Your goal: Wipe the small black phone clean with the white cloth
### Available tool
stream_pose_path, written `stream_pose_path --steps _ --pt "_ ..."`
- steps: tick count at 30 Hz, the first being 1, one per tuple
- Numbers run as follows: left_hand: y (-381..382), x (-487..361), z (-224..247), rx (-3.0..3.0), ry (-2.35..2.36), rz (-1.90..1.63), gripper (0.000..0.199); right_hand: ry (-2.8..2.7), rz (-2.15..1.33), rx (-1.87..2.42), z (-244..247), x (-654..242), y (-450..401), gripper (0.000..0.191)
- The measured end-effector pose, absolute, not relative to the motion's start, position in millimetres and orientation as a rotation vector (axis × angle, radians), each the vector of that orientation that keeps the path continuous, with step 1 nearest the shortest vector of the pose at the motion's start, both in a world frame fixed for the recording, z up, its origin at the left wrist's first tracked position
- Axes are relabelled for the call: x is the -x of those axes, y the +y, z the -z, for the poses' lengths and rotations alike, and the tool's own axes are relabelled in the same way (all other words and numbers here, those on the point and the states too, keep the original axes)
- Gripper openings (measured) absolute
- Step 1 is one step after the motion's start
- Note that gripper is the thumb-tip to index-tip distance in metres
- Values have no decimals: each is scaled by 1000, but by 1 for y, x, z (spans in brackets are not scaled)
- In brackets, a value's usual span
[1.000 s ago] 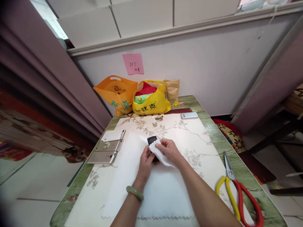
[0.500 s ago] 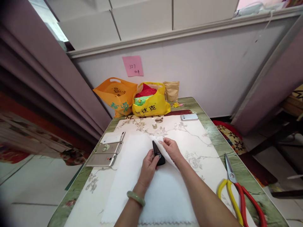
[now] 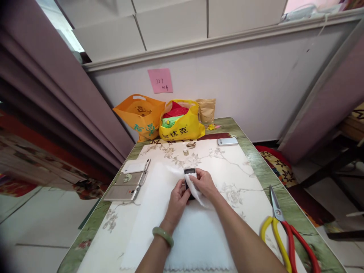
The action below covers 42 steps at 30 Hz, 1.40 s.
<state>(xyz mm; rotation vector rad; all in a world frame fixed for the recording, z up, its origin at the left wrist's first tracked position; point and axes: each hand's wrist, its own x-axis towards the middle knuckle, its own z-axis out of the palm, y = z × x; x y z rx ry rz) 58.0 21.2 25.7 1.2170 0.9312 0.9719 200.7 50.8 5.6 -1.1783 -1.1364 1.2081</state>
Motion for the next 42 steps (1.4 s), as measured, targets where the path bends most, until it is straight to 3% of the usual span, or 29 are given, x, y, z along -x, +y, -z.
stream_pose_path --steps 13,23,29,34,42 --pt "20 -55 -18 -1208 937 -920 28 -830 -1104 1198 5 -217 65 49" --pt "23 -54 -16 -1149 996 -1013 26 -897 -1091 1080 -12 -200 54 48" --pt "20 -58 -18 -1171 1019 -1056 28 -1177 -1109 1300 -19 -195 49 50" --pt "21 -56 -19 -1174 982 -994 30 -1066 -1195 1230 -16 -200 52 41" --pt "21 -56 -18 -1094 1006 -1034 29 -857 -1078 1276 -12 -204 56 56"
